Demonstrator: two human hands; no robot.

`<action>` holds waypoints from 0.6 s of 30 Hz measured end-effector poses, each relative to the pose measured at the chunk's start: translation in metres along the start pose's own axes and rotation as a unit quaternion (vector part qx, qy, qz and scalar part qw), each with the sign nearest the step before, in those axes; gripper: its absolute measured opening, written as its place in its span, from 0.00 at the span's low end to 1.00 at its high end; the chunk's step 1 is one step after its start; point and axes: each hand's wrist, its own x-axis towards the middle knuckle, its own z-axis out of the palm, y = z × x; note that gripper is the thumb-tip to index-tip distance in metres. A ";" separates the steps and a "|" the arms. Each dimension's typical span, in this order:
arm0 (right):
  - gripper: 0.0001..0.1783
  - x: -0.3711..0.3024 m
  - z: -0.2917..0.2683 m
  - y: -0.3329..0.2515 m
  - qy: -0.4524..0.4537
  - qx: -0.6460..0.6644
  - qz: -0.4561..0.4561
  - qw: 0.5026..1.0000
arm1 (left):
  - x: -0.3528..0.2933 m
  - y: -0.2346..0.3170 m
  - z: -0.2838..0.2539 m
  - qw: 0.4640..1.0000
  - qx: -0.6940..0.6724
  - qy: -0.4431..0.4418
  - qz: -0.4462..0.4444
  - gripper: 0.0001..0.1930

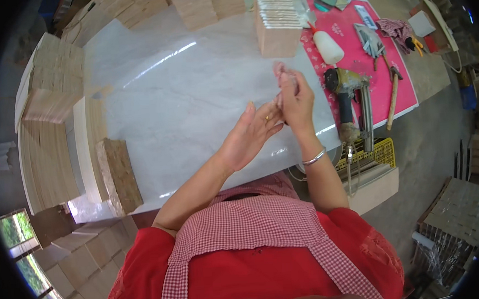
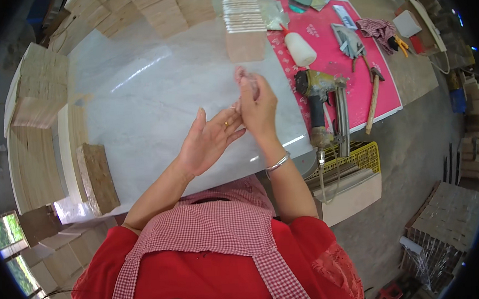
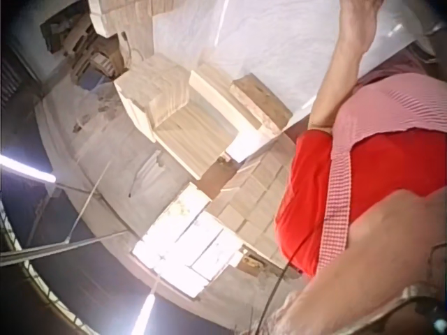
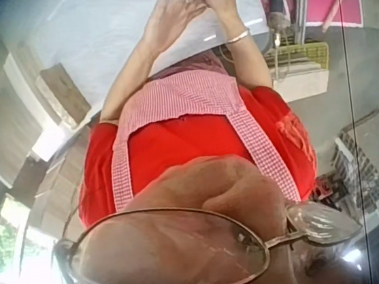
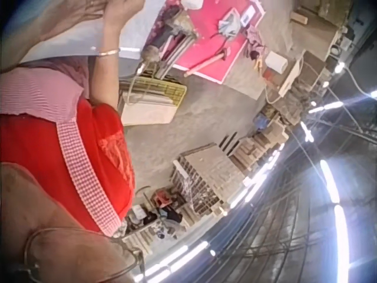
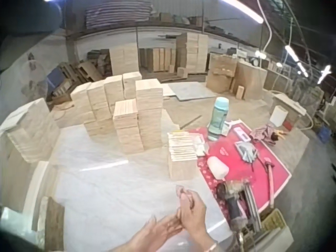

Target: Assembling small wooden boxes using wood glue, a pneumatic nail gun, and a hammer.

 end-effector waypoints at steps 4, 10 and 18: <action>0.16 -0.021 0.014 0.007 0.029 -0.234 -0.275 0.932 | -0.002 0.000 -0.005 0.997 -0.067 0.017 -0.016 0.48; 0.18 -0.011 -0.002 0.040 -0.013 -0.160 -0.191 0.968 | 0.001 -0.003 0.001 0.990 -0.136 0.014 -0.032 0.54; 0.15 -0.002 -0.017 0.018 0.020 0.018 -0.109 0.994 | -0.009 0.008 -0.008 0.975 -0.223 -0.001 -0.010 0.57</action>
